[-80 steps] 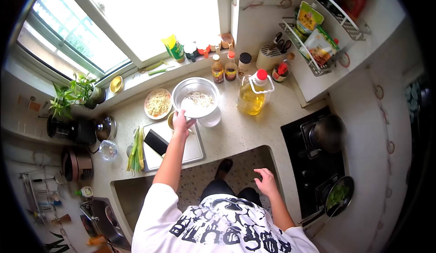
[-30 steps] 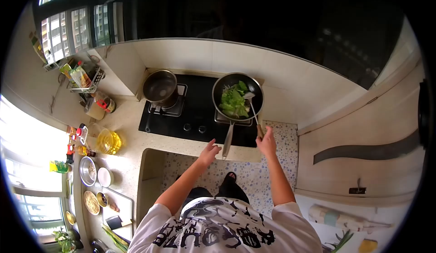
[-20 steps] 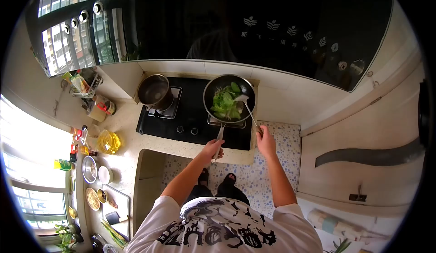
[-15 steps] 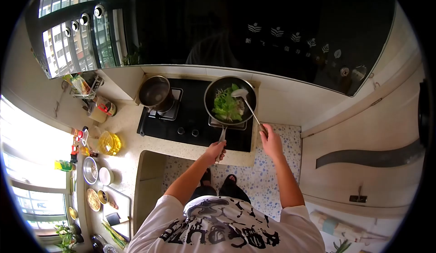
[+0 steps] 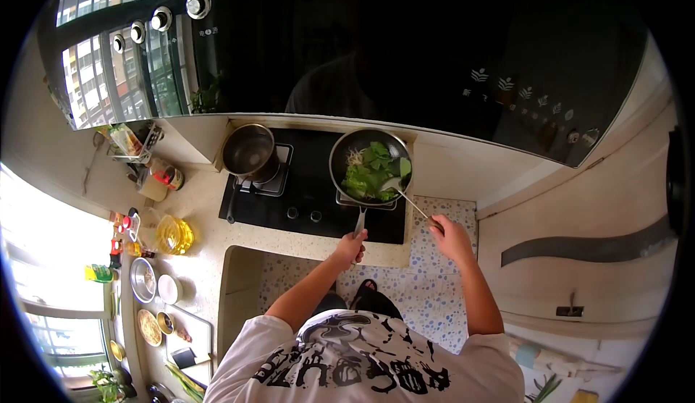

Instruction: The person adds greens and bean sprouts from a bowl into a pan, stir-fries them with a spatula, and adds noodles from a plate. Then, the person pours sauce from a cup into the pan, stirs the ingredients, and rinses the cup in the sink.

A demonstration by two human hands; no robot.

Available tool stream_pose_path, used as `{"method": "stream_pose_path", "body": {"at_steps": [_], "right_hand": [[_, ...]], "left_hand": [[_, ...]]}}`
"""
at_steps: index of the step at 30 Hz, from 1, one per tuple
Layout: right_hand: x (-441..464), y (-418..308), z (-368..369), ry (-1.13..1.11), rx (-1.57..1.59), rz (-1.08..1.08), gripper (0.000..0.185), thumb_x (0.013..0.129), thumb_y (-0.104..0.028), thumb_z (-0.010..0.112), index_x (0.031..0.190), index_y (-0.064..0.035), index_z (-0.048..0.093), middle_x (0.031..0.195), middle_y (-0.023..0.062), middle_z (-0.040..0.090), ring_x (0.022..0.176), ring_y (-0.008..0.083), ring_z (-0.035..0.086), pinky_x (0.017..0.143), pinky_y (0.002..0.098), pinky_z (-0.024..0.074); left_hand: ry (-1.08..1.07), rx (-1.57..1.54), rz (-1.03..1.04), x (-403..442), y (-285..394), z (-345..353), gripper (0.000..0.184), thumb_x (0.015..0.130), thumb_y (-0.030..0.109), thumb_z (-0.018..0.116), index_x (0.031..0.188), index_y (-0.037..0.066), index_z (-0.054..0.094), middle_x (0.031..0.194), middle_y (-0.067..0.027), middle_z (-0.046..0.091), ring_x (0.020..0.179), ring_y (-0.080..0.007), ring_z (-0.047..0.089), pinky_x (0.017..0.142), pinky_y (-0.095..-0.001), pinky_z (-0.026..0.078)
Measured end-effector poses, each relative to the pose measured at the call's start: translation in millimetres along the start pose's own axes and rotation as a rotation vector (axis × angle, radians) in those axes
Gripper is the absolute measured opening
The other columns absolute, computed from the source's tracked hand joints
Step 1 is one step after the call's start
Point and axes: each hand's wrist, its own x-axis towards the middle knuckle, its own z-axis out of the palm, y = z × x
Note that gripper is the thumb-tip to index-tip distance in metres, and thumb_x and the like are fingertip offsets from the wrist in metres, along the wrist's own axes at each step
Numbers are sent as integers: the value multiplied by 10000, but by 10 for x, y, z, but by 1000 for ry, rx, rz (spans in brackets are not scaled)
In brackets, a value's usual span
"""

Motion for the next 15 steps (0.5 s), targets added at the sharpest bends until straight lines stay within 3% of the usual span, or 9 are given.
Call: {"method": "stream_pose_path", "body": {"at_steps": [4,10,15], "right_hand": [[198,-38,216,17,-28,-47,311,952,-268,650,1225,-120,627,985,146,736,902,387,686,769,471,534],[640,-170,724,177,-9,-50,283,966,-257,650,1204,-106,624,941,143,728,854,371,688,724,448,531],[250,-435,335,166,-31,-52,272,971,-262,648,1197,-111,627,947,138,733,856,358,696,727,439,534]], "left_hand": [[-21,25,0,-23,-16,-22,468,999,483,597,1060,20,561,692,-45,494,495,-140,483,430,-318,411],[-31,11,-18,-74,-11,-37,454,1002,478,594,1069,31,554,688,-40,476,488,-139,460,425,-316,406],[-37,5,-21,-113,1,-69,464,1004,474,591,1109,23,559,707,-42,478,501,-134,459,431,-315,403]]}}
